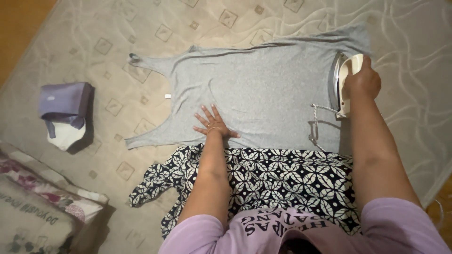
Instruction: The person irons a gray tank top laid flat on a patterned floor covering. They use a handheld iron with their right hand while stabilizing the garment with their left hand, moving the iron across the fabric repeatedly.
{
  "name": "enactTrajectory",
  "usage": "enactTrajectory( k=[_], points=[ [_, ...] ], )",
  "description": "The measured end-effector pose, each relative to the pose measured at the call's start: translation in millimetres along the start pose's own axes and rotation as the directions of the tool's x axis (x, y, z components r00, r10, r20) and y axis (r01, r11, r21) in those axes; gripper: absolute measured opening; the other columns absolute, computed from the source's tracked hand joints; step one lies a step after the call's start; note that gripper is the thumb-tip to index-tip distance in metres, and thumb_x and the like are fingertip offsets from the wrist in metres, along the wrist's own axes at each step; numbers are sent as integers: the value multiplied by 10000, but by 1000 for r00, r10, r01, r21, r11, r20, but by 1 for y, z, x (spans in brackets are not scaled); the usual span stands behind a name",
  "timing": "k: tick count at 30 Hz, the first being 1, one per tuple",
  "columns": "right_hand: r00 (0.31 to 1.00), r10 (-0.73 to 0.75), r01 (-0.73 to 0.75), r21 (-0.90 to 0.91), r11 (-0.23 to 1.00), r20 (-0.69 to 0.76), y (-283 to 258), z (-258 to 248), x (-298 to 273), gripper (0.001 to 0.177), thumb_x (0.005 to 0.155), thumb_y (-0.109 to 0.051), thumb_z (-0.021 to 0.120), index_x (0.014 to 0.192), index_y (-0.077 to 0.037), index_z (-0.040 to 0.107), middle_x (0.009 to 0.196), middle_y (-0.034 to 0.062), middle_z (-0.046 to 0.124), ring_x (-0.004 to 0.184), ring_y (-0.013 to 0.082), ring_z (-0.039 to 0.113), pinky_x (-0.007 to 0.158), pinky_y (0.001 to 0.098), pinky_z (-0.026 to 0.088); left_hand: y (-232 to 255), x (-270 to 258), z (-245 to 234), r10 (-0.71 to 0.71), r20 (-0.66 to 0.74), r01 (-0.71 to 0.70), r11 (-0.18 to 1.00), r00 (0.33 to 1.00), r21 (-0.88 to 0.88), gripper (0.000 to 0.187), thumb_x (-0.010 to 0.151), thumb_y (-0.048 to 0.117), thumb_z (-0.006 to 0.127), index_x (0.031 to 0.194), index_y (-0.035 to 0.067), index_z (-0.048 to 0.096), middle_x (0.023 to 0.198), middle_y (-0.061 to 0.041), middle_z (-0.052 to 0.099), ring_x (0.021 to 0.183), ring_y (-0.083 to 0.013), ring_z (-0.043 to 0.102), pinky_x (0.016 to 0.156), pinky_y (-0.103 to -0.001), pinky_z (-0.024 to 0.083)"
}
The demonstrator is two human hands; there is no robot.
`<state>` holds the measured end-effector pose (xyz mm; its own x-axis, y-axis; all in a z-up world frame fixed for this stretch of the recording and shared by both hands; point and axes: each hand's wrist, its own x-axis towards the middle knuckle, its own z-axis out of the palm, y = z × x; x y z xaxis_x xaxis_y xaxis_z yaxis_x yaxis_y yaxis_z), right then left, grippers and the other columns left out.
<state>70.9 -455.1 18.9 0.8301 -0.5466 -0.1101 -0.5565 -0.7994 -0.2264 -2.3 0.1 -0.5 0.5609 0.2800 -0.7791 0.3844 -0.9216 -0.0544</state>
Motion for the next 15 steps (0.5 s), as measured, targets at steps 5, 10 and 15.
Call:
enactTrajectory(
  k=[5, 10, 15],
  points=[
    [999, -17, 17, 4, 1000, 30, 14, 14, 4, 627, 1062, -546, 622, 1551, -199, 438, 1156, 270, 683, 1051, 476, 648, 887, 553, 500, -1, -9, -3, 1, -7, -1, 1000, 1000, -6, 1704, 510, 665, 942, 1589, 234, -304, 1638, -162, -404, 1440, -485, -404, 1117, -800, -79],
    [996, -42, 44, -27, 999, 77, 29, 22, -17, 717, 929, -377, 654, 1582, -218, 403, 1144, 260, 698, 1047, 464, 665, 883, 549, 520, 0, -34, -12, 13, -58, -13, 1000, 998, -12, 1657, 539, 652, 939, 1612, 242, -255, 1662, -141, -362, 1482, -463, -357, 1146, -770, -66],
    [982, -115, 121, -31, 992, 148, 34, 3, -74, 709, 915, -372, 637, 1582, -290, 410, 1146, 249, 706, 1044, 441, 677, 894, 523, 529, -9, -62, -13, 68, -122, -63, 997, 990, 46, 1531, 635, 664, 887, 1631, 232, -192, 1679, -138, -317, 1510, -438, -310, 1179, -730, -46]
  ],
)
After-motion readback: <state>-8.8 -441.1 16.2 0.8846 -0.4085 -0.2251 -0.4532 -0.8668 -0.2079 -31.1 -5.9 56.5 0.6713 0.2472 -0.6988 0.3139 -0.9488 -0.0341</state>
